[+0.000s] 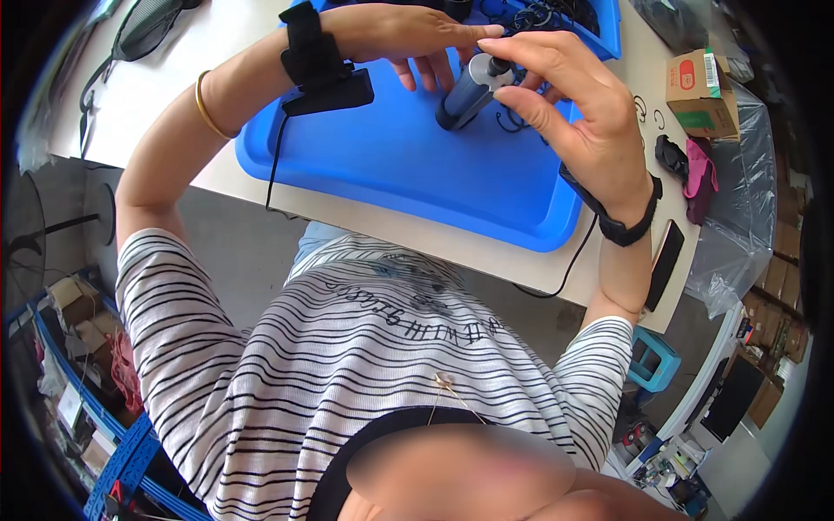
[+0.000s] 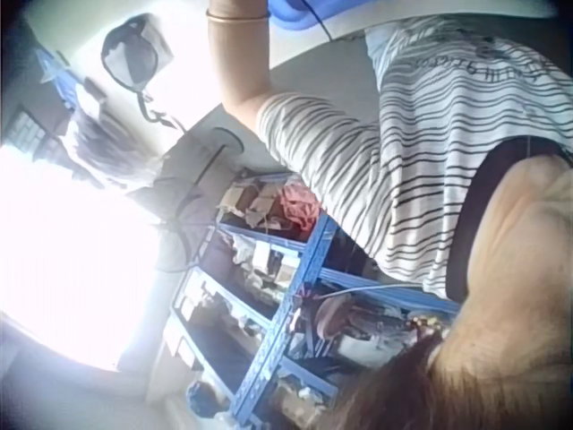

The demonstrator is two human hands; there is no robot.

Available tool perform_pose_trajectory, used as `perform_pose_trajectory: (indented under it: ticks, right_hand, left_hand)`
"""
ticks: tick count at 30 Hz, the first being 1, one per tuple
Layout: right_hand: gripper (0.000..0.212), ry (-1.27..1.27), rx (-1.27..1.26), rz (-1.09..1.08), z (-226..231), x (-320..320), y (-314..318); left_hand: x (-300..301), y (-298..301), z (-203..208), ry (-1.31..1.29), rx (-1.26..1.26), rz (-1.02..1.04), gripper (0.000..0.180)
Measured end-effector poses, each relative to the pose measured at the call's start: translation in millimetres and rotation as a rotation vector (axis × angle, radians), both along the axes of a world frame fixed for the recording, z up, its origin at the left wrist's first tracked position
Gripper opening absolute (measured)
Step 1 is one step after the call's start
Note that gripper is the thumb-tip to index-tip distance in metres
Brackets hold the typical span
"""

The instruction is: Manually assembling small black rubber rings onto a cylindrical plastic component.

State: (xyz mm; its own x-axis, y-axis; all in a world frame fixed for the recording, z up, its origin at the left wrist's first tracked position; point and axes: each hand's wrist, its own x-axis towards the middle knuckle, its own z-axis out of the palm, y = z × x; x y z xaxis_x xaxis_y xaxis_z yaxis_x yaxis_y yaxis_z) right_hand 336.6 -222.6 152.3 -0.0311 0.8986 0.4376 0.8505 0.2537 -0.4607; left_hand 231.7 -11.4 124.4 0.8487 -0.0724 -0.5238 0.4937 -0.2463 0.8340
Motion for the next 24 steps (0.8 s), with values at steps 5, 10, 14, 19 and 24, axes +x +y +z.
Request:
perform_pose_trajectory:
  ticks: [5, 10, 14, 19, 24]
  right_hand:
    - [0.035, 0.018, -0.012, -0.018, -0.4, -2.2, -0.5]
    - [0.035, -0.017, 0.011, -0.011, 0.4, -4.2, 1.0]
    - [0.034, -0.018, 0.024, -0.022, -3.0, -4.3, 0.2]
    - [0.034, -0.028, 0.034, -0.014, -3.2, -5.3, 0.6]
    - [0.035, -0.009, 0.025, -0.027, -3.5, -6.8, 1.1]
  left_hand:
    - [-3.0, 0.8, -1.7, 0.018, -0.062, 0.026, 0.070]
    - [-1.2, -0.6, 5.5, 0.053, -0.031, 0.006, 0.076]
    - [2.7, -5.6, 8.0, 0.045, 0.045, -0.021, 0.082]
    - [7.1, -9.4, 12.0, 0.115, 0.093, -0.006, 0.083]
    - [7.1, -11.2, 16.9, 0.123, 0.082, 0.010, 0.082]
